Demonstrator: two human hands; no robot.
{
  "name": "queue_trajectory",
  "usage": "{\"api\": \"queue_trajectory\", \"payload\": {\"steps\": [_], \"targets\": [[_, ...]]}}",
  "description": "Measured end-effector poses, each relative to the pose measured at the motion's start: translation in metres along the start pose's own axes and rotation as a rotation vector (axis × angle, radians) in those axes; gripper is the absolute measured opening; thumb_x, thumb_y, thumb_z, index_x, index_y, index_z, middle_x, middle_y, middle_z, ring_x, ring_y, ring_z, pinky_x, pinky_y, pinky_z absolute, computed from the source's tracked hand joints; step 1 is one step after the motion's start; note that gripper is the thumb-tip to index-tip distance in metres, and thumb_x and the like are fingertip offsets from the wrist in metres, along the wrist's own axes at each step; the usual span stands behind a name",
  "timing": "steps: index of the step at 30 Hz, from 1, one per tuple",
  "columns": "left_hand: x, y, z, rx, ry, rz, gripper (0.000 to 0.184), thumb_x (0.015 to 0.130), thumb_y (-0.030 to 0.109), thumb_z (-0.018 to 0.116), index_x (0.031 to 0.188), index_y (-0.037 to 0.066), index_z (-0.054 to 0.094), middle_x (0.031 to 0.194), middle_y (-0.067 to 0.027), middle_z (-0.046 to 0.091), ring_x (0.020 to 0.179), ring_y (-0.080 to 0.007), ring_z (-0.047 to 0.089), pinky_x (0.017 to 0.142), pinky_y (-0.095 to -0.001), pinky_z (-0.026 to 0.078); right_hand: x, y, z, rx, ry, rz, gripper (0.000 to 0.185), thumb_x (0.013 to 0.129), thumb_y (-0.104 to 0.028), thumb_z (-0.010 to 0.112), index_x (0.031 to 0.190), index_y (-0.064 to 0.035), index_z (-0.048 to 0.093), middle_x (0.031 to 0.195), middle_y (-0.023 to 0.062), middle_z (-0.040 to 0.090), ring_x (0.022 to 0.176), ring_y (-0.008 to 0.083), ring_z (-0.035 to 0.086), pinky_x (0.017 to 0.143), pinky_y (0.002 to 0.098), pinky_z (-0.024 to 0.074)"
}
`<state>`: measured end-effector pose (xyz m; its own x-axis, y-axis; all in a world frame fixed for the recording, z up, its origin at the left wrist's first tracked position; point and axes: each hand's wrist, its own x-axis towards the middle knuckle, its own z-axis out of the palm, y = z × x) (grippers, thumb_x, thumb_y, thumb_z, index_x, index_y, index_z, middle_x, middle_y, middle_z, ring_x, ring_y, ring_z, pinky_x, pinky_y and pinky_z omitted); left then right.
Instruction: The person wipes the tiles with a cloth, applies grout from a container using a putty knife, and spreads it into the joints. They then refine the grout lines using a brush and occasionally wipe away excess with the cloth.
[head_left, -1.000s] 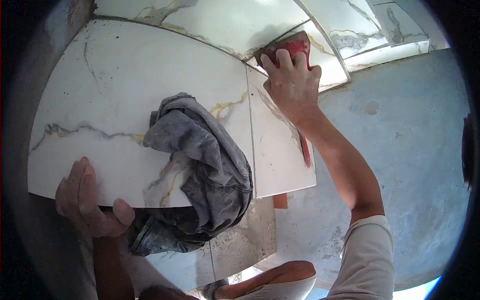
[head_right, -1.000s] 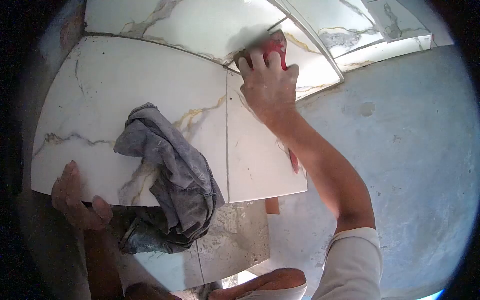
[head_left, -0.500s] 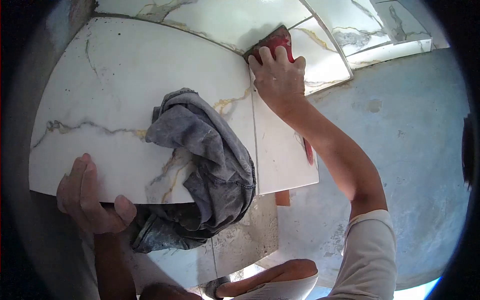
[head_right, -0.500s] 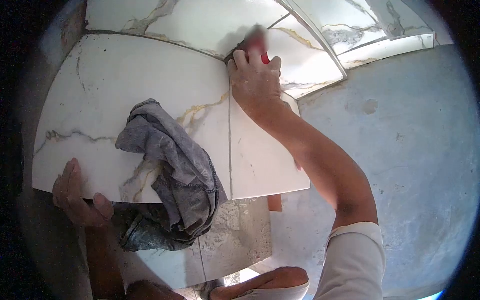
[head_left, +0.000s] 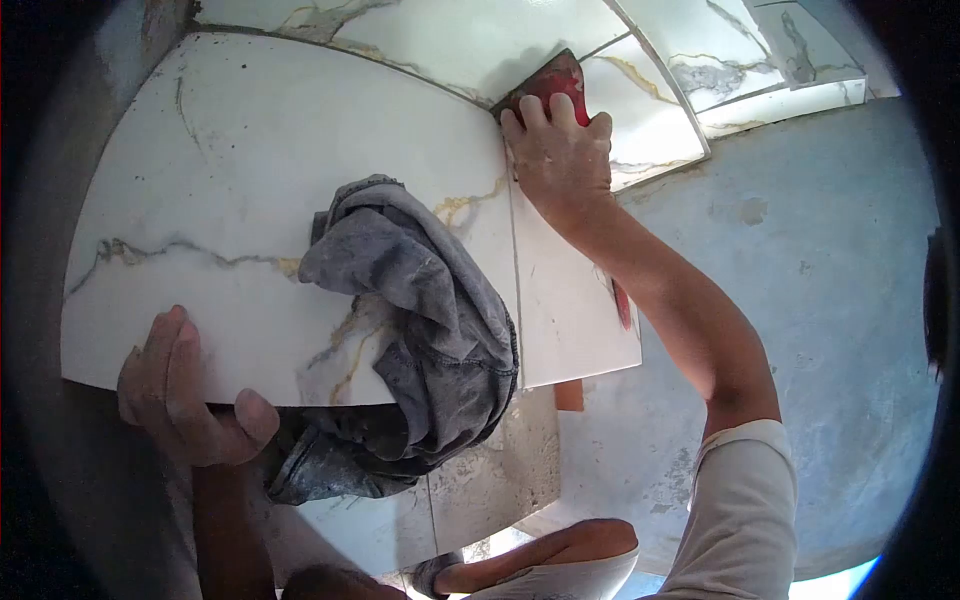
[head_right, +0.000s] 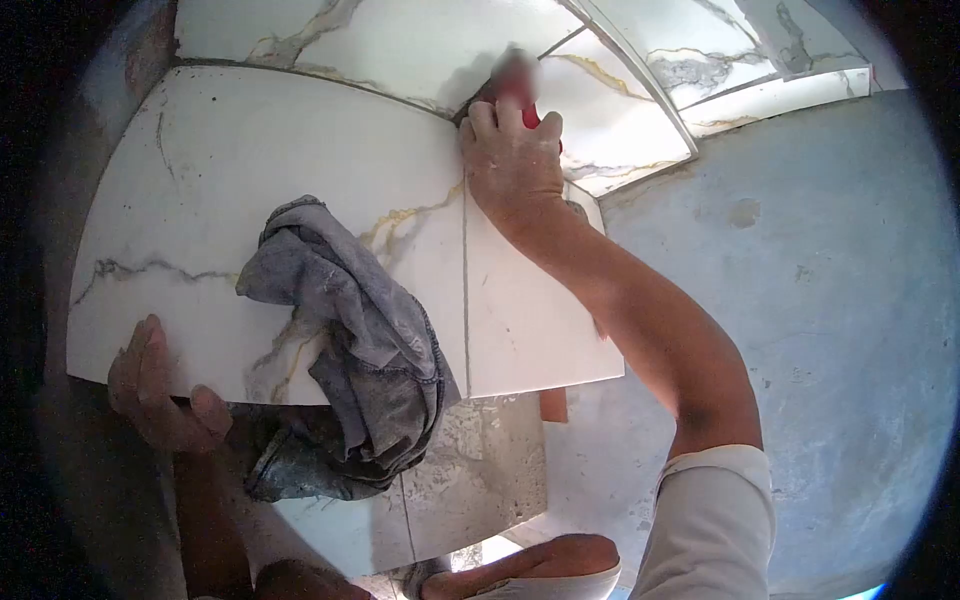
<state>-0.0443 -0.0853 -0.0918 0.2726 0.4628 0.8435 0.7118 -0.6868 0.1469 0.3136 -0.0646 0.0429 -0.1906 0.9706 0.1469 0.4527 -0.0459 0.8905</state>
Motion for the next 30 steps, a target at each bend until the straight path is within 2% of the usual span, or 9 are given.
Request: {"api": "queue_trajectory", "payload": {"steps": [7,10,12,16,20,22,23,25,30], "targets": [[0.000,0.002,0.005,0.000,0.069,-0.006,0.048,0.097,0.037,0.034,0.121,0.000,0.051,0.116,-0.0186,0.061,0.104,-0.0311,0.058,0.092,-0.0456,0.040,-0.016,0.008,-0.008,0.005,-0.076,-0.026,0.017,0.079,-0.022,0.060,0.092,-0.0114,0.064,0.092,-0.0003,0.048,0.088,0.0188,0.044,0.058,0.0387,0.0382],[0.000,0.002,0.005,-0.016,0.064,-0.014,0.047,0.097,0.036,0.034,0.121,0.000,0.051,0.117,-0.0187,0.061,0.105,-0.0311,0.058,0.092,-0.0457,0.040,-0.013,0.007,-0.017,0.013,-0.183,0.010,0.027,0.075,-0.022,0.065,0.101,-0.0158,0.064,0.097,-0.0024,0.050,0.090,0.0173,0.046,0.058,0.0378,0.0367],[0.000,0.003,0.004,-0.005,0.064,-0.013,0.047,0.097,0.037,0.034,0.121,0.000,0.051,0.116,-0.0186,0.061,0.104,-0.0313,0.058,0.091,-0.0457,0.040,-0.007,0.005,-0.010,0.098,0.101,-0.017,0.029,0.074,-0.022,0.065,0.103,-0.0180,0.063,0.094,-0.0029,0.049,0.087,0.0164,0.045,0.058,0.0370,0.0366],[0.002,0.000,0.002,-0.024,0.053,0.009,0.047,0.096,0.037,0.035,0.121,0.000,0.051,0.116,-0.0188,0.061,0.102,-0.0320,0.057,0.092,-0.0455,0.040,-0.004,0.004,-0.004,-0.015,-0.064,-0.031,0.033,0.076,-0.023,0.064,0.109,-0.0197,0.062,0.094,-0.0047,0.049,0.087,0.0151,0.046,0.057,0.0366,0.0364],[0.002,-0.001,0.001,-0.030,0.035,0.009,0.047,0.096,0.037,0.036,0.121,-0.001,0.050,0.116,-0.0191,0.060,0.102,-0.0322,0.057,0.092,-0.0455,0.040,-0.017,0.013,0.014,-0.026,-0.017,-0.041,0.034,0.077,-0.025,0.063,0.110,-0.0196,0.061,0.094,-0.0050,0.048,0.085,0.0150,0.046,0.056,0.0359,0.0357],[0.007,0.000,0.000,0.050,0.050,0.016,0.047,0.096,0.041,0.033,0.115,0.002,0.052,0.110,-0.0160,0.063,0.096,-0.0261,0.059,0.083,-0.0402,0.043,-0.020,0.014,0.012,0.007,0.004,-0.045,0.035,0.077,-0.026,0.063,0.111,-0.0195,0.061,0.091,-0.0043,0.047,0.083,0.0150,0.046,0.055,0.0357,0.0355],[0.006,-0.001,0.000,0.053,0.048,0.019,0.047,0.096,0.041,0.033,0.115,0.002,0.052,0.110,-0.0160,0.063,0.096,-0.0261,0.059,0.083,-0.0402,0.043,-0.023,0.014,0.013,0.011,0.005,-0.044,0.035,0.077,-0.026,0.063,0.111,-0.0195,0.061,0.091,-0.0043,0.047,0.083,0.0150,0.046,0.055,0.0357,0.0355],[0.001,-0.003,0.002,-0.031,0.034,0.021,0.047,0.097,0.037,0.036,0.121,-0.001,0.050,0.116,-0.0193,0.060,0.102,-0.0318,0.057,0.090,-0.0452,0.041,-0.031,0.019,0.017,0.013,-0.062,-0.028,0.035,0.077,-0.025,0.062,0.111,-0.0190,0.062,0.092,-0.0039,0.048,0.083,0.0155,0.046,0.055,0.0367,0.0365],[0.000,-0.001,0.003,-0.019,0.050,0.011,0.046,0.096,0.036,0.036,0.121,0.000,0.051,0.117,-0.0187,0.060,0.102,-0.0314,0.057,0.090,-0.0451,0.042,-0.057,0.034,0.030,0.003,-0.137,-0.014,0.039,0.074,-0.027,0.065,0.111,-0.0177,0.061,0.095,-0.0028,0.049,0.085,0.0174,0.047,0.058,0.0391,0.0386]]}}
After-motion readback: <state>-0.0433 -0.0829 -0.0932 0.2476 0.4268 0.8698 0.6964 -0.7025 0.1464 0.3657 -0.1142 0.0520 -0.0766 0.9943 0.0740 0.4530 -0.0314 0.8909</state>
